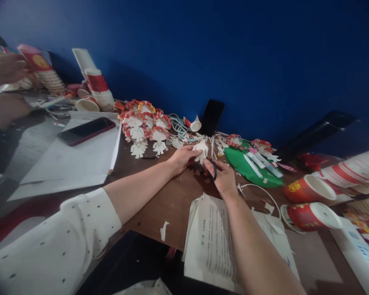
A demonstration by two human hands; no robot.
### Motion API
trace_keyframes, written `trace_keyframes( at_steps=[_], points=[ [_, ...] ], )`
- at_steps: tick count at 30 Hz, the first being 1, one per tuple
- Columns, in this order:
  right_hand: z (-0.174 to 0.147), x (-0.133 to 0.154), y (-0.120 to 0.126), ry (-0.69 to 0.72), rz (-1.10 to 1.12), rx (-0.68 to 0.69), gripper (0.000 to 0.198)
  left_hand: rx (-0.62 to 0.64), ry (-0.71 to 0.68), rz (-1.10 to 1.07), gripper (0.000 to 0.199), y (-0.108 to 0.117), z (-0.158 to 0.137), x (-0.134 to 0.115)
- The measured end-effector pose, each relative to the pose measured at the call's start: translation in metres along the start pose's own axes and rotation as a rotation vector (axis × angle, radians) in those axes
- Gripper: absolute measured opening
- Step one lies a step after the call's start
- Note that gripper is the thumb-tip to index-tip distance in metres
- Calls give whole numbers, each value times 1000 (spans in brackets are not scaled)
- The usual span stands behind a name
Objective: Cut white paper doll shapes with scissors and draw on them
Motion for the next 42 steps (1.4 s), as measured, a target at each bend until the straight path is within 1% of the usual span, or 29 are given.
trace_keyframes(
  at_steps=[5,8,12,16,19,24,30,37,42],
  points=[
    [0,0,-1,19,-35,70,56,-1,4,-16,5,-2,-2,-4],
    [0,-2,-1,22,-51,96,57,-17,0,-47,6,-3,-3,-6],
    [0,0,-1,36,-87,86,58,-12,6,-89,9,-3,-2,-7],
    [0,1,-2,30,-94,91,54,3,21,-92,6,-3,-2,-8],
    [0,1,-2,34,-97,100,51,-3,7,-94,4,-4,-3,-9],
    [-2,3,-2,33,-115,102,52,-10,-2,-93,4,-4,-3,-11],
    [0,1,-1,52,-126,133,48,4,12,-76,6,-4,-4,-12],
    [2,-2,0,80,-142,117,46,3,4,-70,11,-3,-3,-9],
    [3,-5,0,69,-143,115,45,23,2,-61,7,-3,-3,-9]
  ],
)
Point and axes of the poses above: each hand's wrist, its own z-axis towards the middle knuckle, its own y-axis out of the back of the hand, x = y × z, the point moved 2 cm from there along z, towards the middle knuckle, and after that the axes turned 13 degrees about -y, right-handed, at the moved point
